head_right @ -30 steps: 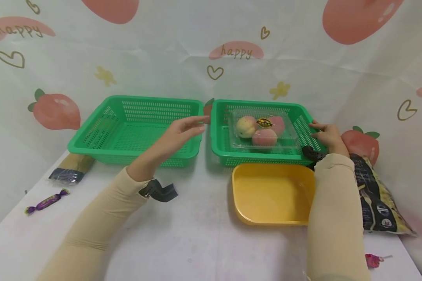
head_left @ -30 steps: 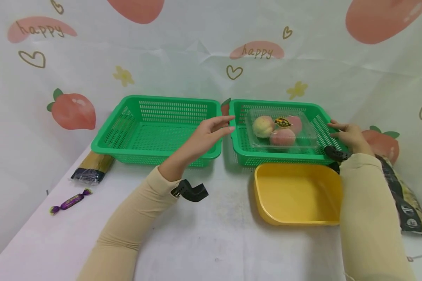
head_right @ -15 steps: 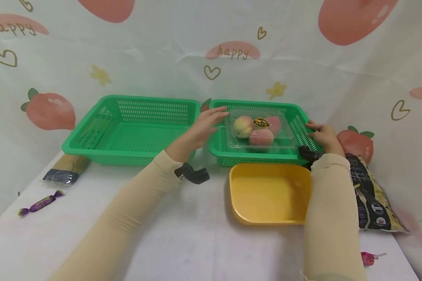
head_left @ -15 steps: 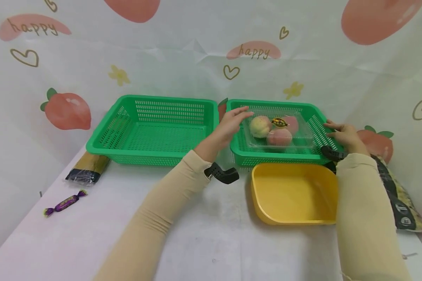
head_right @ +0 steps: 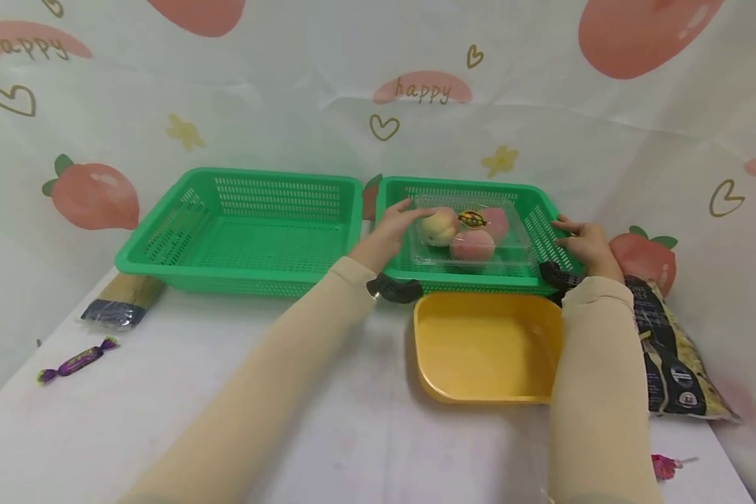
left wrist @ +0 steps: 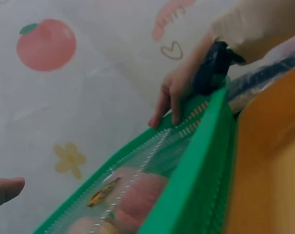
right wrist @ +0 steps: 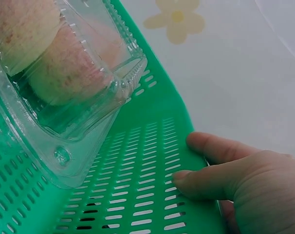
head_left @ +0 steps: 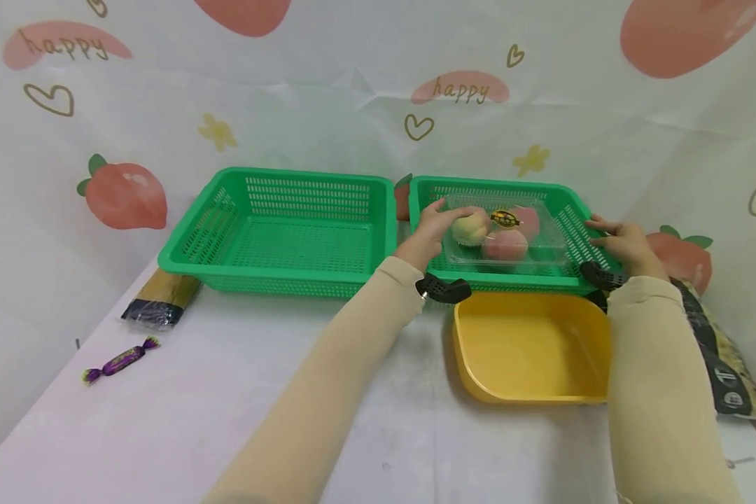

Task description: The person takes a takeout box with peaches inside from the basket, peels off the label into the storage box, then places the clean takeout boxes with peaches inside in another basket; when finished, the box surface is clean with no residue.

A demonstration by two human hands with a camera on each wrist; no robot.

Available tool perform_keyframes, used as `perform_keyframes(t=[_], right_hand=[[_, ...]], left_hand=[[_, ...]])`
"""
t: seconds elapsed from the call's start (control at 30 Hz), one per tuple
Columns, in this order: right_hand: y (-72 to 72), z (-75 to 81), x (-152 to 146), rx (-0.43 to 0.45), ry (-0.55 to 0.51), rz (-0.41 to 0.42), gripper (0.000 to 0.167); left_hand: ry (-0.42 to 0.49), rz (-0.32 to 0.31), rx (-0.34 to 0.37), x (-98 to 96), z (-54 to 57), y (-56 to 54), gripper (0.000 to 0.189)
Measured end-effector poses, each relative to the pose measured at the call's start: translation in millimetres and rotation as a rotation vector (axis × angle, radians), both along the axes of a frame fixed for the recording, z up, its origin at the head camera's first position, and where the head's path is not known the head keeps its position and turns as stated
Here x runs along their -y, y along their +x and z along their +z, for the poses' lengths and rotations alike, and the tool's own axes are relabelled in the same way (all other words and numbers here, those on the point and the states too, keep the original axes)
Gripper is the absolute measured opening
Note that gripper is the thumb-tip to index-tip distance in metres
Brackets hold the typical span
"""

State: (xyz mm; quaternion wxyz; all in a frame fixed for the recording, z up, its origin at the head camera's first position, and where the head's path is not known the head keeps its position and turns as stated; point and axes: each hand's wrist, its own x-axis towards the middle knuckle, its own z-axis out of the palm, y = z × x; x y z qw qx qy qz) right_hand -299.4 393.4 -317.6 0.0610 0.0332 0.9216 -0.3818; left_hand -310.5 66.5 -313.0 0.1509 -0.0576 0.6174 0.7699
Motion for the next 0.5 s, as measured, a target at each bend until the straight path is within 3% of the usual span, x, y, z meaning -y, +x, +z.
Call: perform_keyframes(t=[0.1,0.27,0.33,0.4,0.5], right_hand=[[-0.1,0.7,1,-0.011,0.014,0.002,0.051],[-2.2,0.6,3,-0.015,0.011,-0.004,0.051],[-2.6,0.8,2,-0.011,0.011,-0.01,0.05],[-2.4,1.3,2,-0.015,0.017,-0.007,0.05],[-1.8,1.9,2,-0.021,0.016,-0.004,0.05]], left_hand=[[0.025,0.012,0.039,-5.3,-5.1,1.1,0.074],[0.027,0.116,0.089,-15.1,-14.2,-5.3,0.073],[-0.001,0.135,0.11,-17.4,-12.6,-5.0,0.073],[-0.016,0.134,0.125,-15.9,-3.0,3.2,0.074],[-0.042,0.123,0.144,-17.3,-4.9,-1.0,0.075]])
